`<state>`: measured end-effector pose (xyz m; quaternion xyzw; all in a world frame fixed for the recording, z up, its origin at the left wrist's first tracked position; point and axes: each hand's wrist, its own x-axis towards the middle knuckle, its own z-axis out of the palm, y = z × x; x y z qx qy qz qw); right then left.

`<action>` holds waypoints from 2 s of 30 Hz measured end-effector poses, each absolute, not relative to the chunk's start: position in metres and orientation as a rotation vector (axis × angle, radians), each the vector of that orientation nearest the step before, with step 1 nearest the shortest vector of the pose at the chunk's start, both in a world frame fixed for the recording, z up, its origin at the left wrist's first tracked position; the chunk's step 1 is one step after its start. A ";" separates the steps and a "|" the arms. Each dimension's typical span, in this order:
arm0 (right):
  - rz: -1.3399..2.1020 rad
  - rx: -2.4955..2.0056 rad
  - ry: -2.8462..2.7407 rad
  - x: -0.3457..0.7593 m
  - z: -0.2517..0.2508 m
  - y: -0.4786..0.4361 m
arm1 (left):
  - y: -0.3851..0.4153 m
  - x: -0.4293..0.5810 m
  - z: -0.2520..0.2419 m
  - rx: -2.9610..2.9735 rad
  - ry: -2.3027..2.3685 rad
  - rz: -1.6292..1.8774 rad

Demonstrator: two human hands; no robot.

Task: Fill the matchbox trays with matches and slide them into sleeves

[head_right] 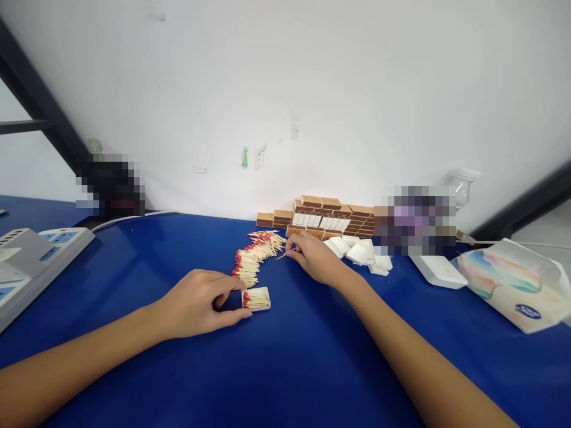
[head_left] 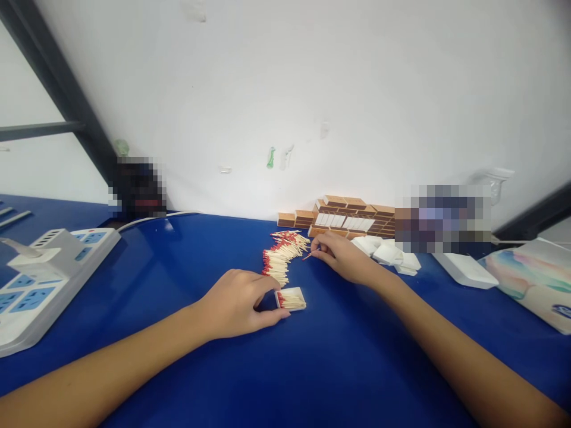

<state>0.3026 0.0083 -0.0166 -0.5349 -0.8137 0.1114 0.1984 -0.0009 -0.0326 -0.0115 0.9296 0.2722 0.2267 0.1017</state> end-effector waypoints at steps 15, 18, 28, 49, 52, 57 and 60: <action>0.332 -1.600 -2.265 0.313 -0.005 -0.009 | -0.031 -0.001 -0.012 2.768 0.786 0.686; 0.309 -1.566 -2.271 0.305 -0.008 -0.010 | -0.031 -0.001 -0.013 2.770 0.784 0.684; 0.314 -1.478 -2.308 0.295 -0.017 -0.006 | -0.032 -0.001 -0.012 2.760 0.808 0.654; 0.603 -1.403 -2.361 0.248 0.020 -0.068 | -0.029 -0.002 -0.015 2.765 0.820 0.709; 0.562 -1.378 -2.384 0.246 0.016 -0.068 | -0.029 -0.002 -0.015 2.761 0.812 0.694; 0.324 -1.502 -2.196 0.270 -0.006 -0.037 | -0.031 -0.001 -0.012 2.745 0.793 0.667; 0.300 -1.566 -2.183 0.283 -0.016 -0.022 | -0.032 -0.001 -0.011 2.746 0.795 0.645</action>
